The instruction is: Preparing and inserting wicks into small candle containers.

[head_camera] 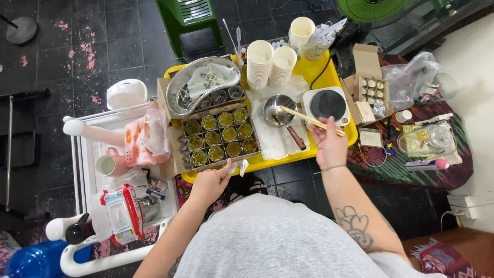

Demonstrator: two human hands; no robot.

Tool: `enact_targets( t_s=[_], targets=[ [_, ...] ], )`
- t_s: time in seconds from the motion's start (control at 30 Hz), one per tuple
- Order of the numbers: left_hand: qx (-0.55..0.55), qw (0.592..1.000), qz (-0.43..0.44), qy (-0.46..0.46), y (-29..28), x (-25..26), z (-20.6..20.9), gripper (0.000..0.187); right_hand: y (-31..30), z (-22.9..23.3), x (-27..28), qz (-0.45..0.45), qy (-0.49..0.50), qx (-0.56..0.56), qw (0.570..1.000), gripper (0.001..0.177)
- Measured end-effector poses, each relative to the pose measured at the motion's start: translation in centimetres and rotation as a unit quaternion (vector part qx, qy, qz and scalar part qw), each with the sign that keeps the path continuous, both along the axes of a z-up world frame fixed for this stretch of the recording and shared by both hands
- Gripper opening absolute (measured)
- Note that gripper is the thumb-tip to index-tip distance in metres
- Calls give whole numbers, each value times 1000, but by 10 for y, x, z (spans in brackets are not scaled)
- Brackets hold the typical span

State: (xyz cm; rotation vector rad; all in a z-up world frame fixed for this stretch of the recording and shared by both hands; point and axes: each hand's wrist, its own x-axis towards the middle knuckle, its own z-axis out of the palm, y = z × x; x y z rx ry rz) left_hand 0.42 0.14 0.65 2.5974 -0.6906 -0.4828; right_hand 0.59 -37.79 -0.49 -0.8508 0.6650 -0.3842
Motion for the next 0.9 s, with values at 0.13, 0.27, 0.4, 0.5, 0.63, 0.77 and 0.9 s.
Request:
enact_targets(
  t_s=[0.13,0.27,0.4,0.5,0.63,0.77,0.9],
  targets=[
    [-34,999,5,-21,3,1,-10,53,15,-5,14,2,35,-23,999,17],
    [-20,1000,2,-4,2,2,-6,53,16,-11,24,0,63,-15,998,18],
    [11,1000,1,24,0,3,1,54,18,-13,24,5,70,-23,997,20],
    [0,1000,-2,1,2,2,-7,54,21,-18,15,6,65,-73,995,17],
    [-2,1000,-4,15,1,3,-3,56,14,-50,-1,9,56,-168,984,16],
    [18,999,0,37,0,3,4,56,11,-66,-16,16,39,-141,989,19],
    [17,1000,-6,26,2,3,-4,56,20,-49,-18,75,78,-155,982,24]
  ],
)
